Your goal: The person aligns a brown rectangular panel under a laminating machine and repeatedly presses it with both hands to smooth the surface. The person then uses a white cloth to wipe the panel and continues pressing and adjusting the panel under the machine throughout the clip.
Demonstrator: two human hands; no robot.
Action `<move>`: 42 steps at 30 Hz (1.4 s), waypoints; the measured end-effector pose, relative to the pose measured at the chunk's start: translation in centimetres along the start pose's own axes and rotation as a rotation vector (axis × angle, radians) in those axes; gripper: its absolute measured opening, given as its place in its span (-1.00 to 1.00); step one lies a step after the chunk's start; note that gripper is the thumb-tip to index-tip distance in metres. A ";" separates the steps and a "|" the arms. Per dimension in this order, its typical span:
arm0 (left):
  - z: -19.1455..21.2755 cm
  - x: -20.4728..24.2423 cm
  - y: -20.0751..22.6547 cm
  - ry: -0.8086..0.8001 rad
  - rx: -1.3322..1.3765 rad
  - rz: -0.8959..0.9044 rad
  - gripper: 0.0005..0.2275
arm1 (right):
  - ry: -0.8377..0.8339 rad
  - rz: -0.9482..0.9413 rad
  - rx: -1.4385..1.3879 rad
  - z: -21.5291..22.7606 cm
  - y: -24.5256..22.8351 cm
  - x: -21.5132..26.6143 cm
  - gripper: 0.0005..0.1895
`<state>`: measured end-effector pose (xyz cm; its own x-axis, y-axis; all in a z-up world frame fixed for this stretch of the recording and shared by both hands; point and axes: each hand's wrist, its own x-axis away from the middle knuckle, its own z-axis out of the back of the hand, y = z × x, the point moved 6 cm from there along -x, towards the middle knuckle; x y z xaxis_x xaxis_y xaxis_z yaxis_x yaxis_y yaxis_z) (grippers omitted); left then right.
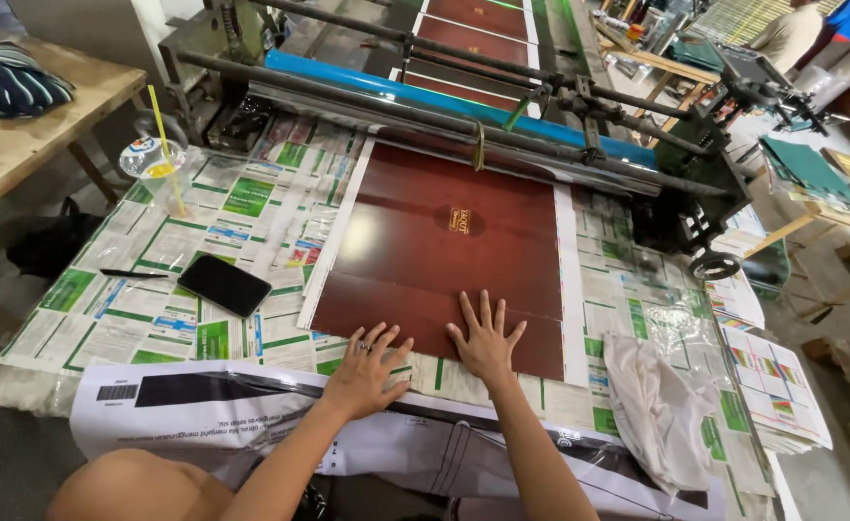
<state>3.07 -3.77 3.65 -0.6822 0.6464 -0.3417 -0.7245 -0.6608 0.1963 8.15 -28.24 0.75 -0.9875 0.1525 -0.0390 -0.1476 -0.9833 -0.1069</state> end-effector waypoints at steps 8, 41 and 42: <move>0.9 -0.2 0.2 0.009 0.001 0.016 -0.34 | 0.003 0.030 0.062 0.8 0.9 -3.7 -0.21; -0.1 0.2 0.7 0.127 -0.103 -0.035 -0.45 | 0.133 0.359 -0.021 2.6 1.6 4.9 -0.18; 0.5 0.3 0.9 0.167 -0.121 -0.026 -0.45 | 0.119 0.381 0.068 2.6 1.2 4.8 -0.21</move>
<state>2.15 -4.03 4.19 -0.6303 0.5984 -0.4946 -0.7176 -0.6922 0.0770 3.07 -28.99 2.99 -0.9596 -0.2175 -0.1784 0.2205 -0.9754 0.0032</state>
